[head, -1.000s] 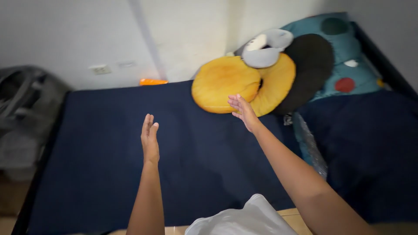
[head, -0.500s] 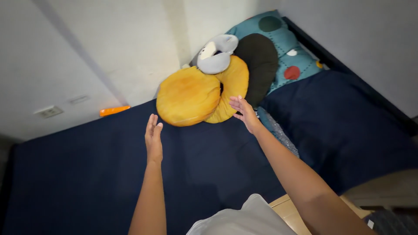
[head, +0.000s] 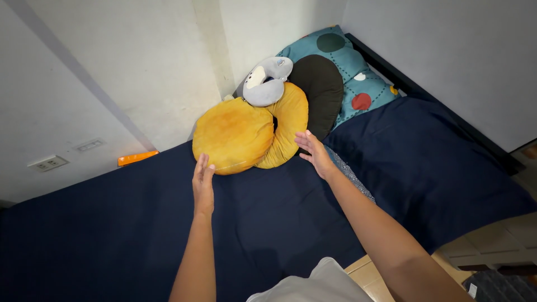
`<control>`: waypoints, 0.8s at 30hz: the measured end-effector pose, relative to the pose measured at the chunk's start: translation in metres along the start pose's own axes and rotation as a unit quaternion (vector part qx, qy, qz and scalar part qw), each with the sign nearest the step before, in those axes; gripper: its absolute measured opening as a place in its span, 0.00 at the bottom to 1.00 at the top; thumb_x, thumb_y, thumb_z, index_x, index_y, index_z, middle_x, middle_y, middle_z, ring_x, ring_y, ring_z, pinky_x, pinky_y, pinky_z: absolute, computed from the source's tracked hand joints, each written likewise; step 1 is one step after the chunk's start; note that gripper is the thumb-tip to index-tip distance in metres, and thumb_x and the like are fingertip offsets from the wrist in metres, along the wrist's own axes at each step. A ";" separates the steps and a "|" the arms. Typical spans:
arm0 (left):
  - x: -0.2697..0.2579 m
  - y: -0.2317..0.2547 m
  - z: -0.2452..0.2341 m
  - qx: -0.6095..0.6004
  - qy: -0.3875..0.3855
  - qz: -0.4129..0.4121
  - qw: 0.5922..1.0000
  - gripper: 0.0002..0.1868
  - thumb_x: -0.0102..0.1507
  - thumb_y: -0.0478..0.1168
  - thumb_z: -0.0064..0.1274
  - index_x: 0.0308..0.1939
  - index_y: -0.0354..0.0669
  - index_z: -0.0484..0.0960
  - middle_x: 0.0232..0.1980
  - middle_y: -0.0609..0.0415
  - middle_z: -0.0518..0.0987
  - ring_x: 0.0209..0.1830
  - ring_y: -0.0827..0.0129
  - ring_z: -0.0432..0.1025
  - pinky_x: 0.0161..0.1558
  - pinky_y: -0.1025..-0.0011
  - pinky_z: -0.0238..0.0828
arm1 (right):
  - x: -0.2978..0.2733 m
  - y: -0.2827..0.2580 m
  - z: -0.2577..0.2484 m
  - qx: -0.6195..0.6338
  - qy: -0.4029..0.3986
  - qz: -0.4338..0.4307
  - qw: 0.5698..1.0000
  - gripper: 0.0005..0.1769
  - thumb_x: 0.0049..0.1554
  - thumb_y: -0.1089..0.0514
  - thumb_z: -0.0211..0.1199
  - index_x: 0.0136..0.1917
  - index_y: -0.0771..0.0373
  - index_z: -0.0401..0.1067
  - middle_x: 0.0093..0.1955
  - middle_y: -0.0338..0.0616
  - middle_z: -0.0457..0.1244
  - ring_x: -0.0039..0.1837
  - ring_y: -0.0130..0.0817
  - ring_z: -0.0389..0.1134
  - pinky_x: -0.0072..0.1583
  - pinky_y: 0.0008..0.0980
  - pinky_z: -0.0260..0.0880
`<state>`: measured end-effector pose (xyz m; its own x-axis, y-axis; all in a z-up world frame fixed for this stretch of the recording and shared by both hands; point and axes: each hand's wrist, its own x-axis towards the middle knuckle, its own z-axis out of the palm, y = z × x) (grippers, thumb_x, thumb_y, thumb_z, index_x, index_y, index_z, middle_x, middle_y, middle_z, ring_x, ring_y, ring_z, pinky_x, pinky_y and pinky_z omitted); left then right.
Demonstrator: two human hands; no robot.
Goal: The recorder organizes electronic cables and accessories on a desk before smoothing out a bedsheet and arranging pillows.
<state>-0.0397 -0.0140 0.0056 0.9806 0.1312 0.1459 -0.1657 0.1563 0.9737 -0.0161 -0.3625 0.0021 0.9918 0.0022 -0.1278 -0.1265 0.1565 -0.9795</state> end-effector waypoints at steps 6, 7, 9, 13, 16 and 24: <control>-0.002 0.008 0.001 0.010 0.001 -0.003 1.000 0.36 0.67 0.44 0.46 0.77 0.34 0.58 0.80 0.41 0.61 0.81 0.60 0.54 0.76 0.66 0.46 | 0.003 -0.001 0.007 -0.008 -0.006 -0.001 1.000 0.46 0.60 0.25 0.41 0.77 0.58 0.60 0.77 0.50 0.57 0.80 0.42 0.52 0.75 0.48 0.51; -0.002 0.010 0.001 0.010 0.003 -0.005 1.000 0.36 0.67 0.43 0.46 0.77 0.34 0.58 0.80 0.41 0.61 0.81 0.60 0.54 0.76 0.66 0.46 | 0.004 0.000 0.007 -0.004 -0.009 -0.002 1.000 0.46 0.59 0.25 0.41 0.77 0.58 0.60 0.77 0.50 0.57 0.80 0.42 0.52 0.75 0.48 0.51; -0.002 0.012 0.000 0.009 0.006 -0.006 1.000 0.36 0.66 0.43 0.45 0.77 0.34 0.57 0.80 0.42 0.61 0.81 0.60 0.54 0.76 0.66 0.46 | 0.005 0.000 0.009 0.000 -0.011 -0.002 1.000 0.46 0.59 0.25 0.42 0.77 0.58 0.60 0.77 0.50 0.57 0.80 0.42 0.52 0.74 0.49 0.51; 0.001 0.011 -0.002 0.014 0.008 -0.005 1.000 0.36 0.66 0.44 0.45 0.77 0.34 0.57 0.80 0.41 0.61 0.81 0.60 0.54 0.76 0.66 0.46 | 0.007 0.001 0.011 0.002 -0.012 -0.004 1.000 0.45 0.60 0.26 0.42 0.77 0.58 0.60 0.77 0.50 0.57 0.80 0.42 0.52 0.75 0.48 0.52; 0.001 0.014 -0.001 0.014 0.010 -0.007 1.000 0.37 0.66 0.45 0.45 0.77 0.34 0.57 0.79 0.42 0.62 0.81 0.60 0.54 0.76 0.66 0.47 | 0.008 0.002 0.012 0.003 -0.017 -0.004 1.000 0.45 0.60 0.26 0.42 0.77 0.58 0.60 0.77 0.50 0.57 0.80 0.42 0.52 0.75 0.48 0.51; 0.002 0.014 -0.001 0.013 0.008 -0.007 1.000 0.37 0.67 0.45 0.45 0.78 0.34 0.57 0.80 0.42 0.61 0.81 0.60 0.54 0.77 0.66 0.45 | 0.008 -0.006 0.009 0.020 -0.017 -0.018 1.000 0.46 0.60 0.25 0.40 0.77 0.59 0.60 0.76 0.50 0.58 0.79 0.42 0.53 0.75 0.47 0.51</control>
<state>-0.0400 -0.0102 0.0195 0.9810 0.1452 0.1289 -0.1484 0.1329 0.9800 -0.0075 -0.3547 0.0086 0.9958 0.0292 -0.0868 -0.0908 0.1955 -0.9765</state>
